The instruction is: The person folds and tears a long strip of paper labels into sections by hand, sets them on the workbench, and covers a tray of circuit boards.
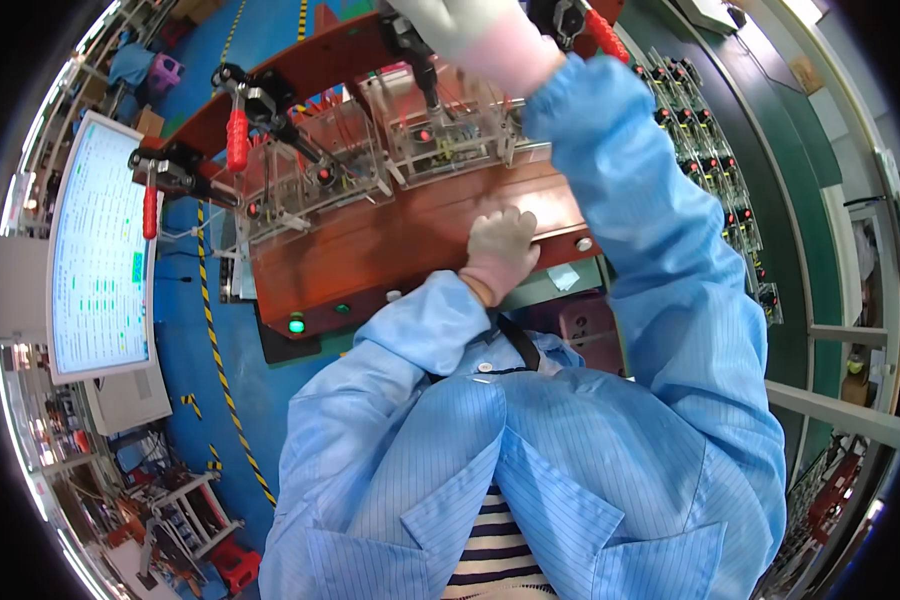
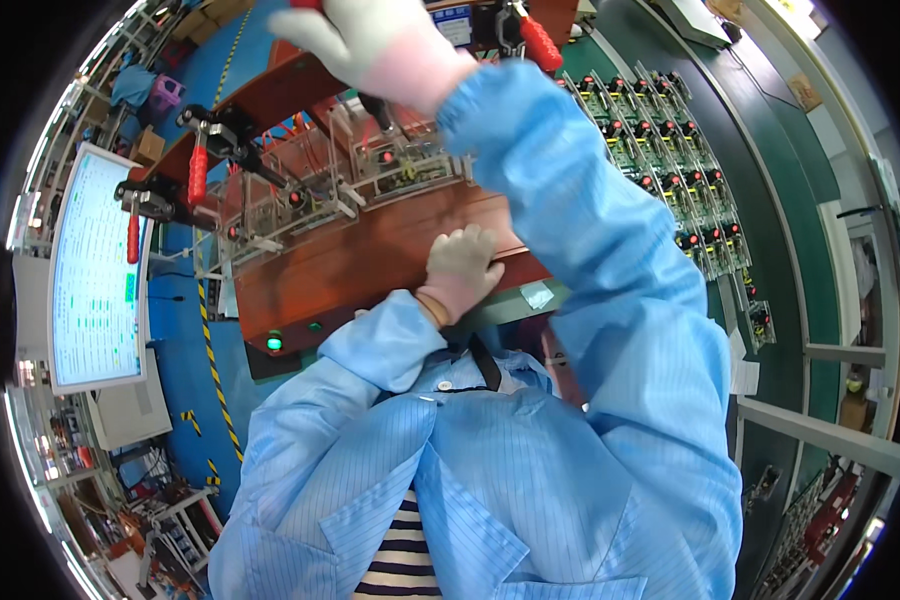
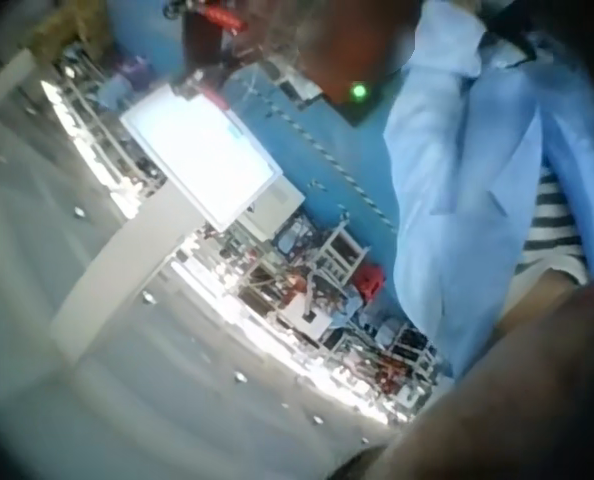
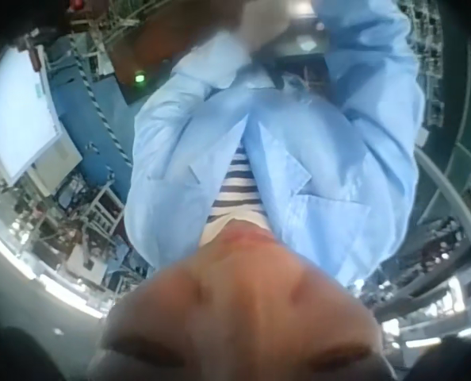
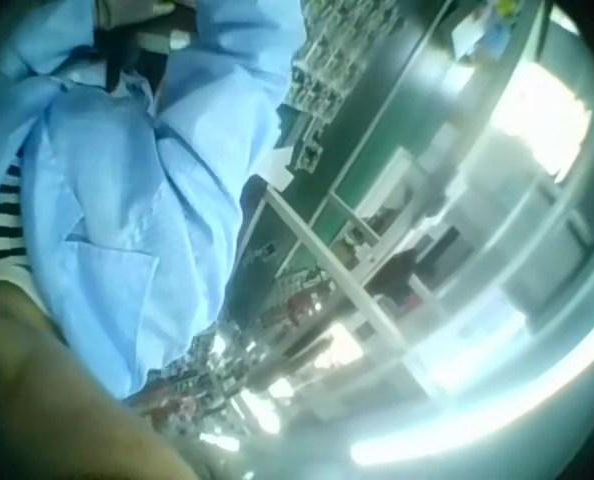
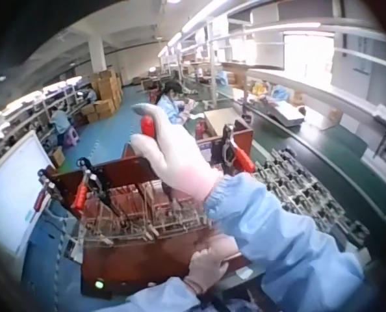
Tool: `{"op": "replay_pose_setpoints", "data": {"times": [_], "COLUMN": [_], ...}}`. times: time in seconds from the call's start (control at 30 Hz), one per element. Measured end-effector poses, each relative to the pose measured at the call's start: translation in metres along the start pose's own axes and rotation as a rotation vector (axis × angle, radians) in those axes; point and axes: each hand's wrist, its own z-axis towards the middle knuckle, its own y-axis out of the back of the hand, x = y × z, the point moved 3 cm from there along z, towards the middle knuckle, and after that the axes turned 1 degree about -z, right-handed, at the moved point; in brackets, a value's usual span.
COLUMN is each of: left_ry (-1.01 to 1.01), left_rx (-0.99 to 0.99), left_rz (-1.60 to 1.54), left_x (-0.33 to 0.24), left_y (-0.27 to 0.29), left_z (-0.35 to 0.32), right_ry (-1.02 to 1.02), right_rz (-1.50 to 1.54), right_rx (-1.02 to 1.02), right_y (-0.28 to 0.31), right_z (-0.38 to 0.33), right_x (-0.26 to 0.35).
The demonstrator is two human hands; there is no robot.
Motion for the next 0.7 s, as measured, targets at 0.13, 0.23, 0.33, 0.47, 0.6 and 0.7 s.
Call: {"op": "replay_pose_setpoints", "data": {"times": [0.13,0.23,0.33,0.47,0.6,0.7], "left_ry": [-0.050,-0.053,-0.069,0.177,-0.008,0.030], "left_rx": [-0.337,-0.124,0.191,0.292,0.039,0.078], "left_rz": [-0.247,0.382,0.519,0.204,-0.039,-0.201], "left_x": [0.035,0.115,0.129,0.118,0.099,0.064], "left_y": [0.026,0.014,0.012,0.033,0.042,0.057], "left_z": [0.022,0.025,0.052,0.046,0.036,0.002], "right_ry": [-0.369,-0.230,-0.393,-0.401,-1.240,-1.628], "right_rz": [0.426,-0.894,-0.469,-0.122,0.056,0.454], "right_rx": [-0.096,0.435,-0.641,-0.469,-0.330,-0.363], "right_y": [0.002,-0.037,-0.031,-0.088,-0.100,-0.096], "right_z": [0.044,0.053,-0.011,-0.175,-0.304,-0.323], "right_x": [-0.064,-0.081,-0.058,0.010,0.006,0.024]}}
